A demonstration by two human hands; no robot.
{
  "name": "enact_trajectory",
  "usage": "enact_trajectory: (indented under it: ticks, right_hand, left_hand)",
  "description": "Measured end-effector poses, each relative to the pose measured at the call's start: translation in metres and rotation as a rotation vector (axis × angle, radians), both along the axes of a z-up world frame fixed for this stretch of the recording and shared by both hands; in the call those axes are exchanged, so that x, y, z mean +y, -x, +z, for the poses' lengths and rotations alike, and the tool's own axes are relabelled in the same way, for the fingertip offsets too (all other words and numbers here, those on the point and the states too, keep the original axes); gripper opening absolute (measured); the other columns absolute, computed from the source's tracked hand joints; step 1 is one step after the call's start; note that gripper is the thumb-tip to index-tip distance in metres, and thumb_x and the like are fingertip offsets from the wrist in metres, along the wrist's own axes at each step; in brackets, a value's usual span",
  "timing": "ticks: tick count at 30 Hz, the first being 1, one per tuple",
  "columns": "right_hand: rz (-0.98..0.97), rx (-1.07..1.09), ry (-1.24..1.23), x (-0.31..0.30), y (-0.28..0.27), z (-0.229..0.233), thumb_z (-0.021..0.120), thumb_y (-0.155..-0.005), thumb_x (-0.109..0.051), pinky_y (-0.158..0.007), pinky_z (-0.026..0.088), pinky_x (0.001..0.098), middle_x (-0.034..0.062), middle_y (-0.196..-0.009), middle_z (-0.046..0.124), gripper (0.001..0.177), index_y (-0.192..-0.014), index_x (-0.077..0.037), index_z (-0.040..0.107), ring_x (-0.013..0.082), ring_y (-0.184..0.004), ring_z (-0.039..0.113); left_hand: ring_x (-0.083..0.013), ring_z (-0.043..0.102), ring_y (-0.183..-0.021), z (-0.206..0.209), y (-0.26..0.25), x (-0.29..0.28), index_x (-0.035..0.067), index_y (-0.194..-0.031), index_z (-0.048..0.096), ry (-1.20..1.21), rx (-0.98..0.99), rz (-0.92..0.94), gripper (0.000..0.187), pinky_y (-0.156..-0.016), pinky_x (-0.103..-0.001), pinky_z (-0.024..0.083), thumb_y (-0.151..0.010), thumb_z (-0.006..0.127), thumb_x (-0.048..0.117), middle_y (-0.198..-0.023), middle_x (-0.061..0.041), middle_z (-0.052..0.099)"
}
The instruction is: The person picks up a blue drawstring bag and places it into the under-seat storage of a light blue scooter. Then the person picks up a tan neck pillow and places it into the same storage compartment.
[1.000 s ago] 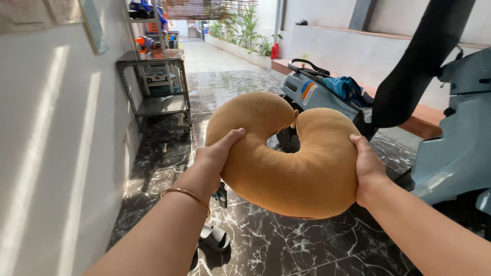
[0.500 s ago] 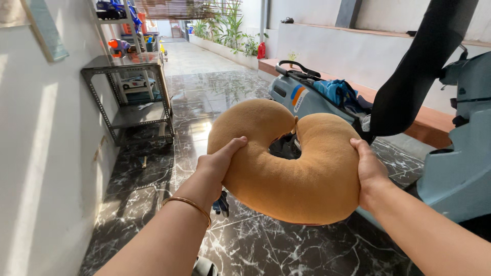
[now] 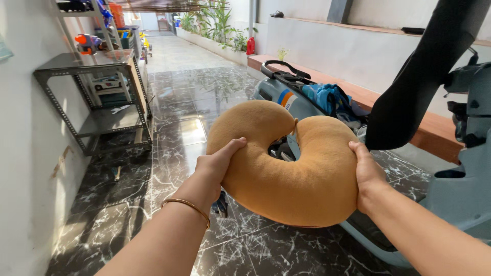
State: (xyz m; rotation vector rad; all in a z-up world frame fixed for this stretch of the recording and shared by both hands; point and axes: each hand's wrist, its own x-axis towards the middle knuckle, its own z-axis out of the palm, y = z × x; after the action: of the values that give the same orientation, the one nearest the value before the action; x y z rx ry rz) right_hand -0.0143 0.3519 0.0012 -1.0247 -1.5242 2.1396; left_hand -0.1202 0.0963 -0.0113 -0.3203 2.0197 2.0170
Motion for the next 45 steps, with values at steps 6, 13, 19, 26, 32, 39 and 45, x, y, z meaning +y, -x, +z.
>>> enact_trajectory:
  ticks: [6,13,19,26,32,39,45]
  right_hand:
    - [-0.058,0.005,0.009,0.041,0.073,-0.008,0.054,-0.090,-0.055,-0.090,0.057,0.0495,0.0153,-0.127,0.069,0.066,-0.139,-0.012,0.056,0.0288,-0.106,0.071]
    - [-0.210,-0.009,0.018,0.063,0.185,-0.005,0.058,-0.088,-0.055,-0.090,0.057,0.0502,0.0150,-0.126,0.069,0.066,-0.137,-0.011,0.058,0.0292,-0.106,0.071]
    - [-0.355,-0.030,0.032,0.073,0.244,-0.004,0.059,-0.087,-0.054,-0.088,0.056,0.0555,0.0123,-0.124,0.066,0.064,-0.136,-0.013,0.054,0.0298,-0.106,0.069]
    - [-0.458,-0.046,0.006,0.121,0.293,-0.019,0.064,-0.085,-0.052,-0.084,0.060,0.0524,0.0168,-0.123,0.069,0.067,-0.134,-0.006,0.057,0.0310,-0.101,0.073]
    - [-0.515,-0.069,-0.010,0.196,0.352,-0.036,0.066,-0.085,-0.052,-0.084,0.059,0.0533,0.0172,-0.125,0.067,0.070,-0.134,-0.004,0.057,0.0324,-0.104,0.072]
    - [-0.529,-0.052,-0.030,0.291,0.417,-0.038,0.066,-0.086,-0.052,-0.084,0.059,0.0521,0.0175,-0.124,0.068,0.071,-0.134,-0.001,0.058,0.0324,-0.103,0.072]
    - [-0.512,-0.072,-0.049,0.335,0.464,-0.032,0.064,-0.085,-0.053,-0.084,0.059,0.0504,0.0164,-0.124,0.069,0.069,-0.134,-0.006,0.059,0.0313,-0.103,0.071]
  left_hand:
    - [-0.0351,0.067,-0.123,-0.006,0.091,0.046,-0.011,-0.140,0.049,-0.007,0.001,-0.082,0.111,-0.104,-0.042,0.052,-0.058,0.087,0.054,-0.133,-0.025,0.065]
    - [-0.0346,0.063,-0.124,0.005,0.225,0.084,-0.010,-0.141,0.047,0.020,0.048,-0.149,0.111,-0.104,-0.043,0.051,-0.060,0.088,0.053,-0.135,-0.025,0.061]
    - [-0.0350,0.065,-0.122,0.010,0.308,0.114,-0.010,-0.139,0.051,0.007,0.017,-0.273,0.107,-0.102,-0.044,0.053,-0.061,0.087,0.053,-0.132,-0.025,0.064]
    - [-0.0333,0.063,-0.124,-0.009,0.368,0.171,-0.010,-0.143,0.042,-0.001,-0.014,-0.333,0.113,-0.103,-0.044,0.052,-0.060,0.088,0.052,-0.134,-0.023,0.061]
    - [-0.0341,0.064,-0.122,-0.017,0.432,0.244,-0.010,-0.143,0.041,0.045,-0.010,-0.329,0.113,-0.101,-0.044,0.053,-0.061,0.089,0.051,-0.133,-0.024,0.060]
    - [-0.0326,0.069,-0.118,-0.005,0.501,0.337,-0.008,-0.142,0.044,0.049,0.022,-0.342,0.112,-0.098,-0.043,0.056,-0.057,0.089,0.050,-0.132,-0.022,0.065]
    - [-0.0328,0.061,-0.123,-0.003,0.546,0.383,-0.009,-0.147,0.033,0.049,0.016,-0.326,0.121,-0.101,-0.044,0.052,-0.060,0.091,0.051,-0.137,-0.024,0.057]
